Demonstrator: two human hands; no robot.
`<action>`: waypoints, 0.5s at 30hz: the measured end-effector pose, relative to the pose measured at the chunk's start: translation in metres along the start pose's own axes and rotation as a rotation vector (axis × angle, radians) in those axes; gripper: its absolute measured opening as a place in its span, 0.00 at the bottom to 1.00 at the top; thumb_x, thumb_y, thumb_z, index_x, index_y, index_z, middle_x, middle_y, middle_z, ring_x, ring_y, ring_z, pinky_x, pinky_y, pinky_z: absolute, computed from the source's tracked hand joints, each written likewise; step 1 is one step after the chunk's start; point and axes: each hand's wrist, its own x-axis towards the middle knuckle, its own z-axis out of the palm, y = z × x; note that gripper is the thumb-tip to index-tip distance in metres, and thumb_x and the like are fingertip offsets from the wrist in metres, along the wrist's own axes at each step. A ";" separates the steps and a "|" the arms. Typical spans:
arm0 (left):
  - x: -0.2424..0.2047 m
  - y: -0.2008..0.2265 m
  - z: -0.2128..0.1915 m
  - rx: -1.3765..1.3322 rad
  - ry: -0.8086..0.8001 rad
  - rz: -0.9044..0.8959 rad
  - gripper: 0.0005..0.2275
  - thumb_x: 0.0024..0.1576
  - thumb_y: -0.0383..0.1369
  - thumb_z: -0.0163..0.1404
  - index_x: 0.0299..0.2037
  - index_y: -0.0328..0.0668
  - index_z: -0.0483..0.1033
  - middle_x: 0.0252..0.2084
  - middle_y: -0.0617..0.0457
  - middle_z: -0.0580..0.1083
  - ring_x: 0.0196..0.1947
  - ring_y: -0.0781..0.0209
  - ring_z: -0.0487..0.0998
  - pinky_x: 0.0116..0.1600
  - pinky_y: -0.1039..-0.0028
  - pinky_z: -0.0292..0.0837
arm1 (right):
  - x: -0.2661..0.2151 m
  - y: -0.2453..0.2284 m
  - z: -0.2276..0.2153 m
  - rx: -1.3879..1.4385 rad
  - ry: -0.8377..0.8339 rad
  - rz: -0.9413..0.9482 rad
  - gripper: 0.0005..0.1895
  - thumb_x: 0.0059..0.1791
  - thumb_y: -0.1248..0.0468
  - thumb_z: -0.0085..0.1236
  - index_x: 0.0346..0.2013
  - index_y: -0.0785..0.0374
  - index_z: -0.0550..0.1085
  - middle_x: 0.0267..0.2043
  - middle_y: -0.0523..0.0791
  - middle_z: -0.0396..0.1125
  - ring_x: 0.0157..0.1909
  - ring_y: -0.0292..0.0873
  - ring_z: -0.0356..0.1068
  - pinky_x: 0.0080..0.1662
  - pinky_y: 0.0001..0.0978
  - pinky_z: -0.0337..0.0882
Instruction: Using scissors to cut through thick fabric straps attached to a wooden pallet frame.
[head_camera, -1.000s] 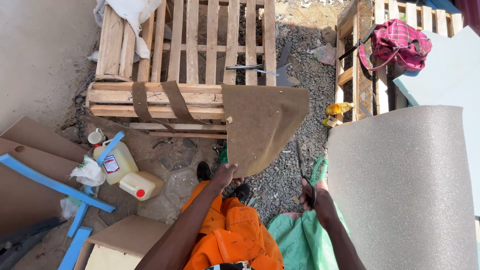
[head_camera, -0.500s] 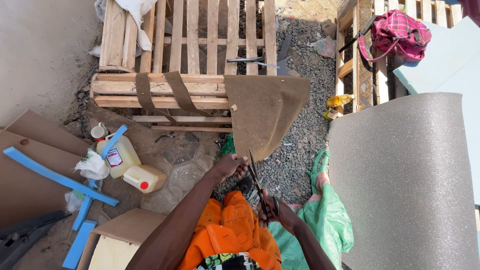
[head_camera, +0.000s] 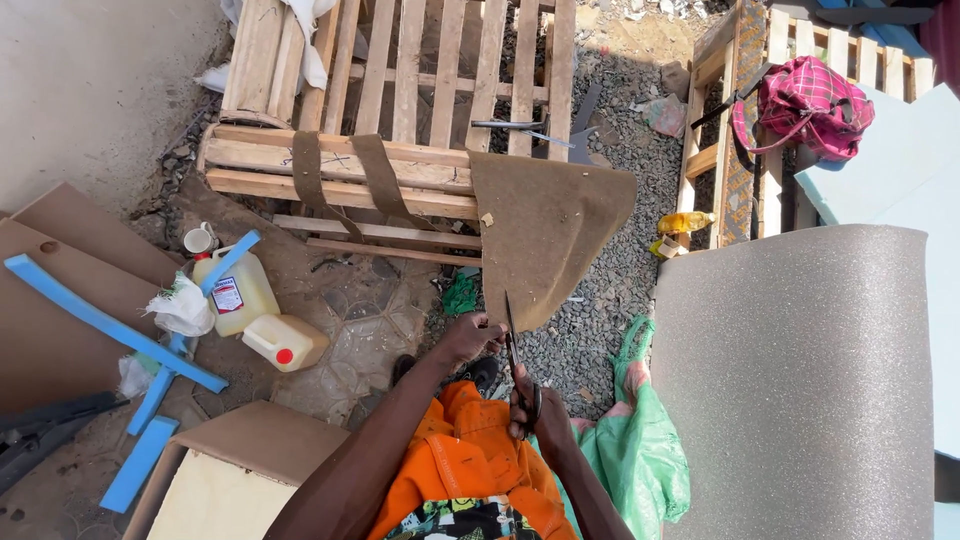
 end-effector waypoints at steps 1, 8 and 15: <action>0.002 -0.004 0.000 0.047 0.028 0.038 0.12 0.58 0.38 0.57 0.43 0.38 0.77 0.38 0.50 0.79 0.33 0.63 0.79 0.44 0.72 0.72 | 0.003 0.000 -0.002 0.005 -0.034 0.071 0.31 0.52 0.39 0.48 0.23 0.64 0.70 0.15 0.45 0.60 0.16 0.46 0.67 0.25 0.36 0.66; 0.016 -0.033 0.010 -0.301 0.020 0.107 0.10 0.55 0.34 0.60 0.36 0.37 0.74 0.34 0.48 0.78 0.39 0.59 0.81 0.56 0.68 0.79 | 0.015 -0.027 -0.005 -0.119 -0.169 0.243 0.41 0.46 0.26 0.32 0.33 0.63 0.68 0.21 0.42 0.57 0.27 0.46 0.73 0.39 0.37 0.73; 0.021 -0.046 0.011 -0.380 0.034 0.147 0.07 0.55 0.33 0.56 0.33 0.38 0.73 0.32 0.53 0.73 0.35 0.63 0.75 0.57 0.66 0.77 | 0.036 -0.009 -0.024 -0.089 -0.096 0.064 0.27 0.53 0.43 0.48 0.27 0.64 0.70 0.18 0.44 0.61 0.20 0.45 0.68 0.30 0.38 0.70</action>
